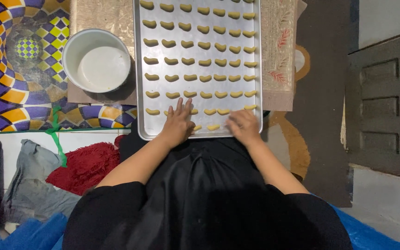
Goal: Arranging small dough pieces on a baking tray and then placing the tray into a commercial oven.
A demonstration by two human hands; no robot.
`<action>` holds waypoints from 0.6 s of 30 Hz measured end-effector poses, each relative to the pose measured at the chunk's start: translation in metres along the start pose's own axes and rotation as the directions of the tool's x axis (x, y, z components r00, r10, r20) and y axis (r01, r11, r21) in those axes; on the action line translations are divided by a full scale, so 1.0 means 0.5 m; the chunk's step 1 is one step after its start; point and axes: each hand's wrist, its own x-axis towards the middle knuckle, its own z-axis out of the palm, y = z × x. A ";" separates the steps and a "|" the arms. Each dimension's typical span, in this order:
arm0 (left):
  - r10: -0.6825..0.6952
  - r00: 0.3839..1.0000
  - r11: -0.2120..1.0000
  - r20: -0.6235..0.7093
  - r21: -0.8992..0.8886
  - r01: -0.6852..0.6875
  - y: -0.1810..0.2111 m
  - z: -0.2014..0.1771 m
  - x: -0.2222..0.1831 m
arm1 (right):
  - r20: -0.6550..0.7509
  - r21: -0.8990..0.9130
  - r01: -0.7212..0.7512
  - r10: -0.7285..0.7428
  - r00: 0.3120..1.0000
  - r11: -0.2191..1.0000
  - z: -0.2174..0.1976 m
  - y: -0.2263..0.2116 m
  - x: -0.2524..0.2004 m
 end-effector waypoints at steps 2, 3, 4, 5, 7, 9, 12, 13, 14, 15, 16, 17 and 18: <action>-0.020 1.000 1.000 0.001 0.000 0.020 0.003 -0.011 -0.009 | -0.202 -0.220 -0.009 -0.037 0.979 0.976 -0.020 0.029 0.006; -0.020 1.000 1.000 -0.002 0.002 0.020 -0.006 -0.021 -0.014 | -0.205 -0.220 -0.007 -0.039 0.978 0.975 -0.027 0.033 0.010; -0.026 1.000 1.000 -0.014 -0.004 0.025 -0.011 -0.029 -0.020 | -0.258 -0.278 -0.125 0.051 0.965 0.952 -0.034 0.037 0.009; -0.032 0.999 0.999 -0.026 -0.009 0.031 -0.017 -0.037 -0.027 | -0.317 -0.327 -0.242 0.136 0.939 0.914 -0.041 0.040 0.008; -0.035 0.996 0.999 -0.076 -0.008 0.034 -0.059 -0.043 -0.048 | -0.287 -0.221 -0.393 0.326 0.901 0.893 -0.035 0.059 0.007; -0.036 0.992 0.999 -0.123 -0.005 0.036 -0.098 -0.047 -0.072 | -0.235 -0.118 -0.540 0.505 0.831 0.833 -0.025 0.074 0.008; -0.198 0.824 0.980 -0.531 -0.084 0.181 -0.159 -0.051 -0.098 | -0.281 -0.162 -0.528 0.474 0.834 0.833 -0.013 0.086 0.020; -0.354 0.798 0.935 -0.488 -0.160 0.317 -0.184 -0.053 -0.099 | -0.311 -0.157 -0.535 0.472 0.825 0.830 -0.011 0.083 0.028; -0.504 0.747 0.864 -0.434 -0.230 0.449 -0.208 -0.054 -0.101 | -0.339 -0.154 -0.539 0.468 0.816 0.828 -0.009 0.081 0.036; -0.502 0.747 0.864 -0.435 -0.228 0.448 -0.237 -0.045 -0.096 | -0.341 -0.153 -0.539 0.468 0.816 0.828 -0.003 0.088 0.039; -0.541 0.754 0.835 -0.373 -0.134 0.533 -0.266 -0.035 -0.094 | -0.379 -0.182 -0.497 0.406 0.831 0.848 0.002 0.094 0.039; -0.582 0.751 0.796 -0.312 -0.031 0.604 -0.295 -0.025 -0.091 | -0.415 -0.212 -0.456 0.342 0.843 0.864 0.009 0.100 0.039; -0.584 0.749 0.795 -0.312 -0.033 0.606 -0.302 -0.020 -0.085 | -0.414 -0.213 -0.454 0.341 0.844 0.865 0.011 0.109 0.038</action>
